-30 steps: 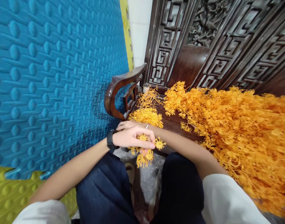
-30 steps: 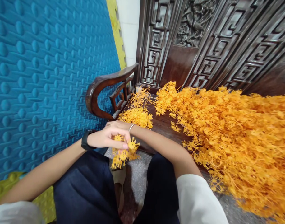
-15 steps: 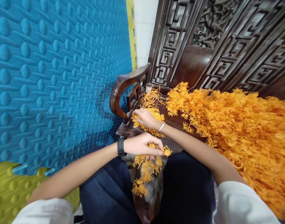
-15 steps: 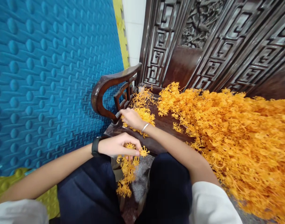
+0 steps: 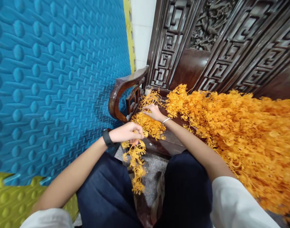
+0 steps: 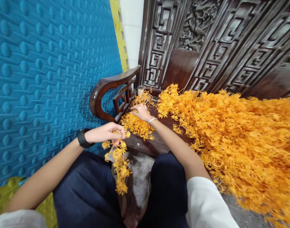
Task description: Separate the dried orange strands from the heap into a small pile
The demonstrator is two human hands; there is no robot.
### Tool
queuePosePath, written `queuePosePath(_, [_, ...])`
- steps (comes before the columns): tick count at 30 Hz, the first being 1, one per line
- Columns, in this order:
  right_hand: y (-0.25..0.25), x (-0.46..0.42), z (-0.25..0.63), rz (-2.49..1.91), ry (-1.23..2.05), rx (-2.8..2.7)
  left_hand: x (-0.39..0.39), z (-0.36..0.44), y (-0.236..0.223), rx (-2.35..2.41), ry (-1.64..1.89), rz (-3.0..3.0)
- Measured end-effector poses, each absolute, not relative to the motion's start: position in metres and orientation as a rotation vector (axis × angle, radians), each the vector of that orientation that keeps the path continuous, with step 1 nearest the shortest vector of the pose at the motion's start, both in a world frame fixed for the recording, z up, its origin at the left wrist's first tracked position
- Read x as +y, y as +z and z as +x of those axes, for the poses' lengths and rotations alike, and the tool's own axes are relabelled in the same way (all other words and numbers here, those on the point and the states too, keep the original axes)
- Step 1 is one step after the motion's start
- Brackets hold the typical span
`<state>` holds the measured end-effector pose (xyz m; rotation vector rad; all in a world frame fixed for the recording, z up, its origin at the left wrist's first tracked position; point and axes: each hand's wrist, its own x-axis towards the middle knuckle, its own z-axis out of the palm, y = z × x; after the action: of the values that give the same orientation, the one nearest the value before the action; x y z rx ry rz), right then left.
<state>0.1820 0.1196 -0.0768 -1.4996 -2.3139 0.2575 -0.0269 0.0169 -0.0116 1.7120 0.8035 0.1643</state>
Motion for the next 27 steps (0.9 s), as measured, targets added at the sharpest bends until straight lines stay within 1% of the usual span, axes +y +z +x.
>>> queuePosePath(4, [-0.076,0.115,0.189,-1.523,0.211,-2.448,0.027,-0.032,-0.014,0.950,0.273,1.768])
queuePosePath(11, [-0.110,0.106,0.201,-1.575,0.267,-2.494,0.030,-0.035,-0.012,0.943,0.299,1.755])
queuePosePath(14, [-0.115,0.109,0.197,-1.640,0.161,-2.510,0.032,-0.033,-0.015,0.945,0.262,1.784])
queuePosePath(18, [-0.115,0.109,0.190,-1.840,-0.030,-2.448,0.034,-0.027,-0.021,0.941,0.207,1.826])
queuePosePath(20, [-0.113,0.108,0.187,-1.842,-0.083,-2.459,0.036,-0.024,-0.024,0.944,0.190,1.825])
queuePosePath(22, [-0.111,0.107,0.186,-1.798,-0.031,-2.452,0.038,-0.022,-0.027,0.944,0.186,1.824])
queuePosePath(27, [-0.090,0.111,0.189,-1.699,0.268,-2.287,0.040,-0.019,-0.026,0.952,0.248,1.808])
